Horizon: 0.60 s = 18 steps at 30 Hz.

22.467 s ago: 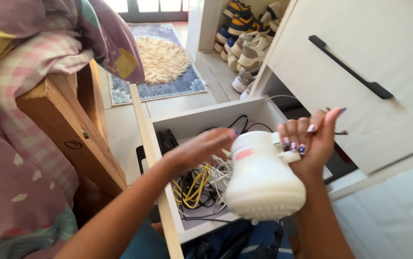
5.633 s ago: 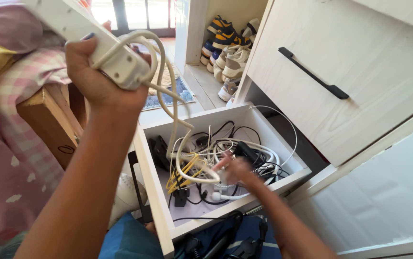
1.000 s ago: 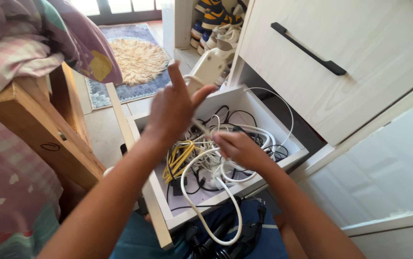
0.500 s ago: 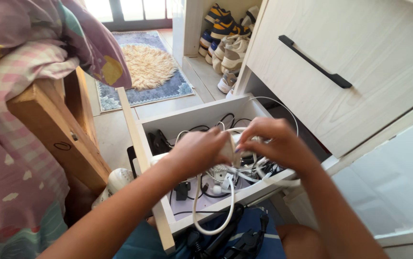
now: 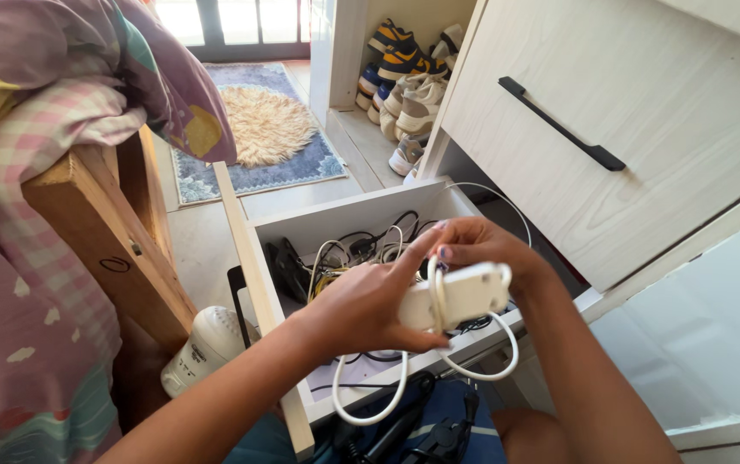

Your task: The person sorts through a drawer containing tangled cords and small appliances. They pick up a hair straightener, a blue cloth, a white humidifier, and a power strip, briefly inspecting each item before placing them back into the drawer.

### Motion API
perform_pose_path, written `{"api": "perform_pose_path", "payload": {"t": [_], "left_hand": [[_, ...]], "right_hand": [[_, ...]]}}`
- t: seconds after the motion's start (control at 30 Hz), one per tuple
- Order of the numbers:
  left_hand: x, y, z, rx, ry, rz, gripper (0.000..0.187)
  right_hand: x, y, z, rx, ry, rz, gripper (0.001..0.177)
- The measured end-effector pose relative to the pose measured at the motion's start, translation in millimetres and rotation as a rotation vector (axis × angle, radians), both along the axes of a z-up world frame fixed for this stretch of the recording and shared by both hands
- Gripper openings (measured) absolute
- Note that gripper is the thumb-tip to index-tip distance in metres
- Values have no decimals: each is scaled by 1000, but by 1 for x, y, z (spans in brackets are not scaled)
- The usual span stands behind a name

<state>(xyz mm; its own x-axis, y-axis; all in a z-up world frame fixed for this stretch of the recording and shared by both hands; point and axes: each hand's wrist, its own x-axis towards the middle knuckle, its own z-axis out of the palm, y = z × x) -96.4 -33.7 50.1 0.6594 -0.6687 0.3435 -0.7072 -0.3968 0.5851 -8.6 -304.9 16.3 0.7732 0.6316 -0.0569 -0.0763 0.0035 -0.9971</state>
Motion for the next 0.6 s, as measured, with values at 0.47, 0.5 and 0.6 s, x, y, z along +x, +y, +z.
{"api": "perform_pose_path", "payload": {"t": [0.47, 0.5, 0.6], "left_hand": [[48, 14, 1, -84, -165, 438, 98], [46, 11, 2, -10, -159, 450, 96], [36, 0, 3, 168, -103, 465, 95]], "right_hand": [[-78, 63, 34, -802, -722, -434, 36], [-83, 65, 41, -776, -803, -397, 35], [-98, 72, 50, -831, -1204, -353, 28]]}}
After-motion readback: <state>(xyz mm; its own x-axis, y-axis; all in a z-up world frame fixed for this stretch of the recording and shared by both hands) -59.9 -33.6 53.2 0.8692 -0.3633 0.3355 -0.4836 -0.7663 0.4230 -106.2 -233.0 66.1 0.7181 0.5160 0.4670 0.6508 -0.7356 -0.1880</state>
